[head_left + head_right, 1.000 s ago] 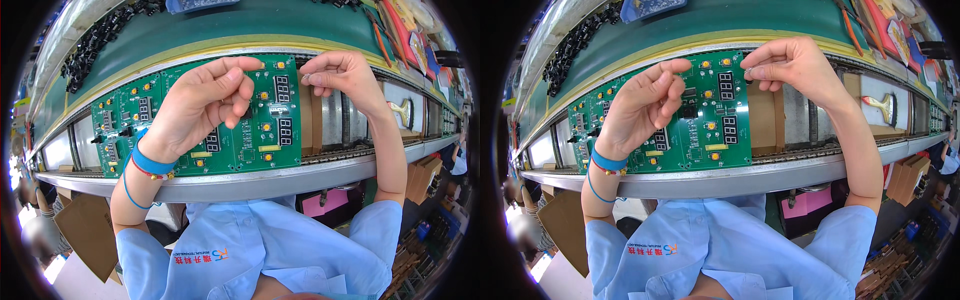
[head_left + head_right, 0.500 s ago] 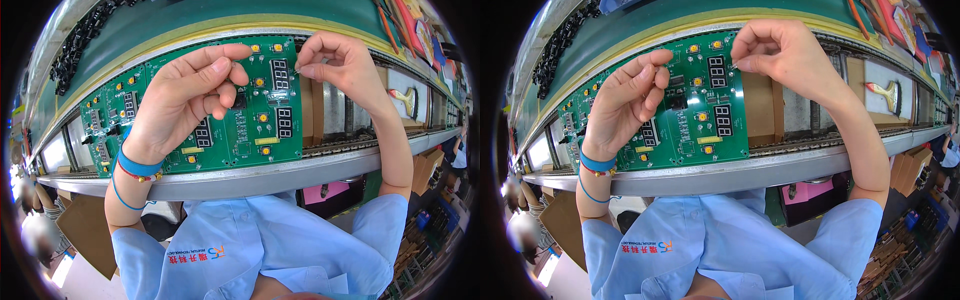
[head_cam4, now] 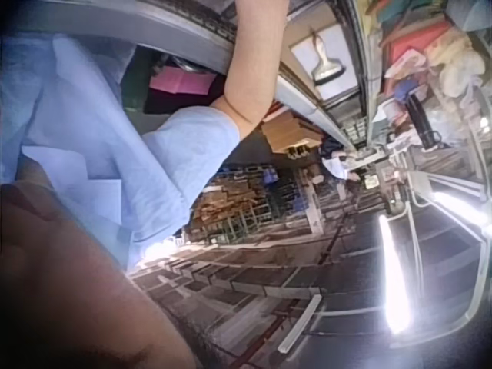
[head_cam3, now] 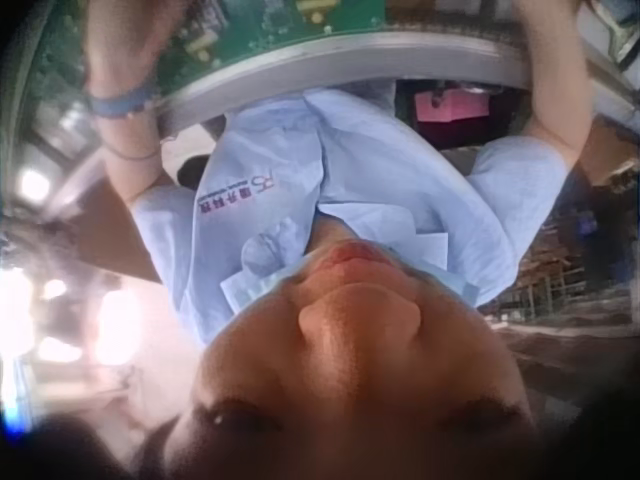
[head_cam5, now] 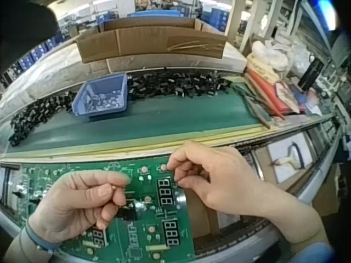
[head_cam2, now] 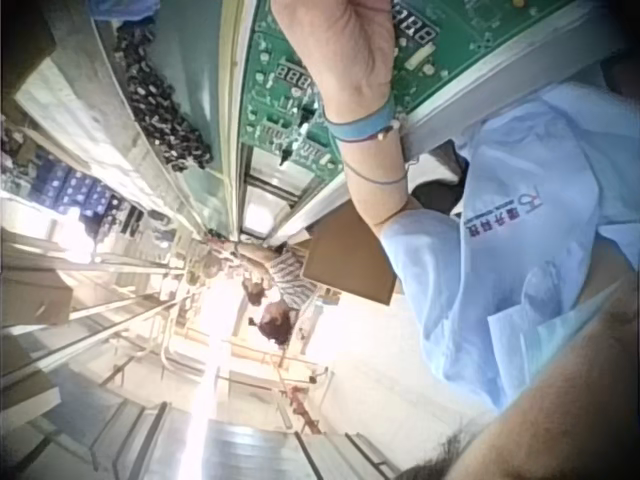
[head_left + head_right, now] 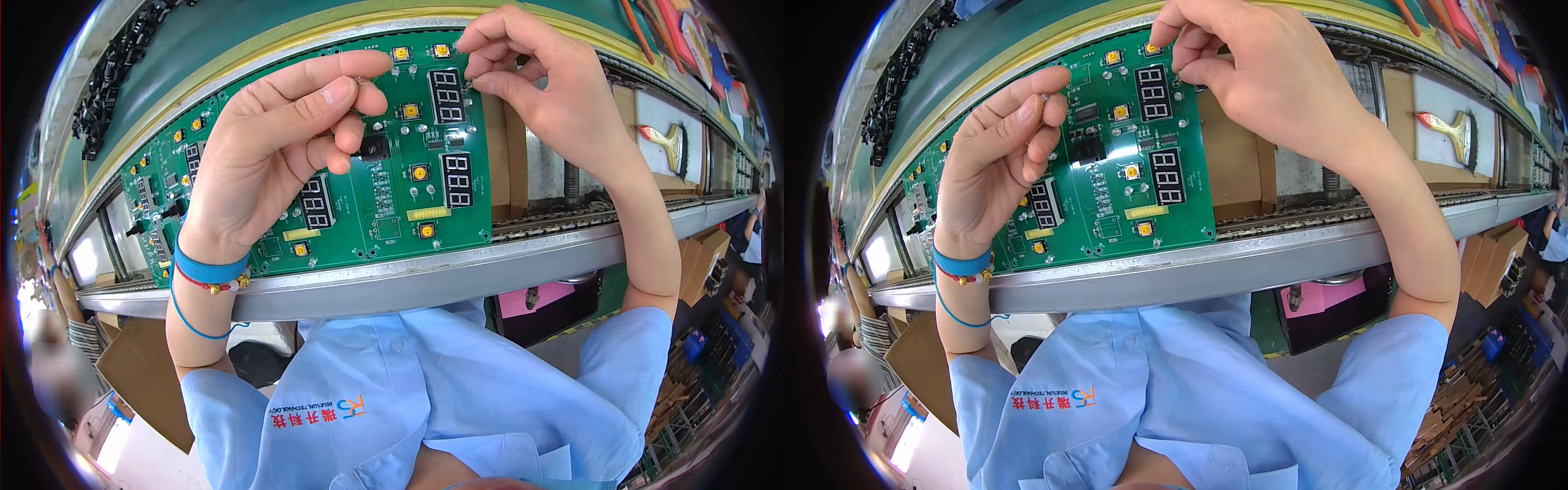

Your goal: Assembling electronic components onto green printed circuit boards on a factory production line.

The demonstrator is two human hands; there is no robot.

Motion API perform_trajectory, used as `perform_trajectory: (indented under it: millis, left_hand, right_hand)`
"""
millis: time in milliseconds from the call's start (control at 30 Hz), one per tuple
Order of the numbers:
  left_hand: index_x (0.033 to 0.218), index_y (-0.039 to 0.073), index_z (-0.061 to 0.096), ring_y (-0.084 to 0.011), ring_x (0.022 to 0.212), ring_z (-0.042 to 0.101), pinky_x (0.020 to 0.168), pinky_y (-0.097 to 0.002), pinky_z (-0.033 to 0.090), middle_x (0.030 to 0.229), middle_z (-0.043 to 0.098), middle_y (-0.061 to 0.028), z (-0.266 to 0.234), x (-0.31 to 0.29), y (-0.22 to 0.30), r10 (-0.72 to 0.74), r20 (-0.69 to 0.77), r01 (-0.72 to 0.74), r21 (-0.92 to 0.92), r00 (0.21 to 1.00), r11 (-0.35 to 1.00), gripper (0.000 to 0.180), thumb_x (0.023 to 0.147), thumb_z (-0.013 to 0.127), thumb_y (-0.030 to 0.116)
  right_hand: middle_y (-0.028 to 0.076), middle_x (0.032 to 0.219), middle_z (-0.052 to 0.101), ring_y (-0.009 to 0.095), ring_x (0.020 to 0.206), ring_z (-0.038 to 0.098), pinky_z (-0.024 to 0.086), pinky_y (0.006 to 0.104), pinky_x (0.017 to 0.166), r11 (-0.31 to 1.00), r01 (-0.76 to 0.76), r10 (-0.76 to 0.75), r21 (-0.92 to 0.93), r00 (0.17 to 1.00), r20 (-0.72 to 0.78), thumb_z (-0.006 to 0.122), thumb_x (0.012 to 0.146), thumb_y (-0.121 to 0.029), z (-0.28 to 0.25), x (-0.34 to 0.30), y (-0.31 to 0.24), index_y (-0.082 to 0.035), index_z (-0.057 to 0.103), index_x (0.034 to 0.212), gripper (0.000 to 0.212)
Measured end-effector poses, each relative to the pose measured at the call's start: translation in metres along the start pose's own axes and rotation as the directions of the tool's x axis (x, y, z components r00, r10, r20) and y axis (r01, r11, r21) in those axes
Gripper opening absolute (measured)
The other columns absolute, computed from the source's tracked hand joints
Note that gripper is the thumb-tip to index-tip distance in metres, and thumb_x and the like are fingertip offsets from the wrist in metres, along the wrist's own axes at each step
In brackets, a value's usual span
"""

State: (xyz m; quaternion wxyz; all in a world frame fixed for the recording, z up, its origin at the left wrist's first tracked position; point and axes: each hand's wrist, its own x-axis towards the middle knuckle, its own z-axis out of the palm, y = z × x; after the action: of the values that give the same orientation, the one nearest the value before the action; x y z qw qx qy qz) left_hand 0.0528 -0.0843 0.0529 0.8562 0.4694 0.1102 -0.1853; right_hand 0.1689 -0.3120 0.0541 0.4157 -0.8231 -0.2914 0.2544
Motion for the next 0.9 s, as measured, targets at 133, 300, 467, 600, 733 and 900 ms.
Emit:
perform_trajectory:
  millis: [133, 300, 467, 600, 733, 900]
  left_hand:
    - [0.13, -0.006, 0.049, -0.0058, 0.073, 0.058, 0.059, -0.0138, 0.052, 0.101, 0.063, -0.008, 0.0, 0.001, 0.0, 0.003, 0.008, -0.003, 0.007, 1.0, 1.0, 0.036, 0.098, 0.049, 0.008]
    - [0.131, -0.005, 0.049, -0.0057, 0.073, 0.058, 0.058, -0.0139, 0.051, 0.101, 0.064, -0.008, 0.0, 0.0, 0.001, 0.003, 0.009, -0.003, 0.021, 1.0, 1.0, 0.036, 0.098, 0.049, 0.009]
    - [0.132, -0.003, 0.048, -0.0065, 0.073, 0.058, 0.059, -0.0149, 0.052, 0.105, 0.065, -0.0096, 0.0, 0.001, 0.0, -0.008, 0.004, 0.007, 0.029, 1.0, 1.0, 0.037, 0.098, 0.049, 0.009]
    - [0.131, -0.002, 0.049, -0.0073, 0.075, 0.061, 0.061, -0.0155, 0.053, 0.106, 0.065, -0.0102, 0.002, 0.0, -0.002, -0.002, -0.007, 0.002, 0.009, 1.0, 1.0, 0.035, 0.098, 0.05, 0.01]
    - [0.117, 0.002, 0.055, -0.009, 0.078, 0.063, 0.064, -0.0162, 0.055, 0.102, 0.065, -0.0102, 0.0, -0.002, -0.002, -0.021, 0.054, 0.024, -0.054, 0.998, 0.998, 0.023, 0.098, 0.053, 0.014]
    - [0.106, 0.005, 0.057, -0.007, 0.075, 0.06, 0.064, -0.017, 0.051, 0.094, 0.062, -0.0044, 0.006, -0.005, -0.01, 0.02, 0.072, -0.016, -0.064, 0.997, 0.998, 0.019, 0.096, 0.058, 0.022]
  right_hand:
    - [0.006, 0.089, 0.065, 0.016, 0.083, 0.066, 0.053, 0.0308, 0.071, 0.749, 0.652, -0.662, -0.114, 0.733, -0.159, 0.065, 0.081, 0.0, 0.012, -0.002, 0.014, -0.005, 0.06, 0.101, 0.022]
    - [0.004, 0.087, 0.064, 0.014, 0.08, 0.066, 0.055, 0.0272, 0.069, 0.9, 0.329, -0.376, -0.287, 0.918, -0.123, 0.061, 0.081, 0.009, 0.014, -0.012, 0.005, -0.005, 0.059, 0.103, 0.025]
    - [0.007, 0.086, 0.064, 0.018, 0.076, 0.066, 0.055, 0.0295, 0.068, 0.702, 0.463, -0.573, -0.541, 0.819, -0.041, 0.061, 0.079, 0.009, 0.012, -0.011, 0.002, -0.005, 0.059, 0.1, 0.025]
    - [0.006, 0.086, 0.063, 0.016, 0.077, 0.065, 0.054, 0.0298, 0.068, 0.733, 0.46, -0.552, -0.502, 0.833, -0.043, 0.064, 0.078, 0.007, 0.011, -0.01, 0.005, -0.005, 0.06, 0.101, 0.025]
    - [0.004, 0.09, 0.063, 0.012, 0.079, 0.062, 0.051, 0.0242, 0.068, 0.865, 0.382, -0.444, -0.327, 0.885, -0.139, 0.07, 0.077, 0.0, -0.002, -0.013, -0.002, -0.004, 0.06, 0.102, 0.027]
    - [0.006, 0.093, 0.063, 0.012, 0.073, 0.059, 0.047, 0.0221, 0.062, 0.787, 0.58, -0.61, -0.213, 0.784, -0.119, 0.073, 0.079, -0.005, 0.015, -0.015, -0.027, -0.001, 0.063, 0.099, 0.023]
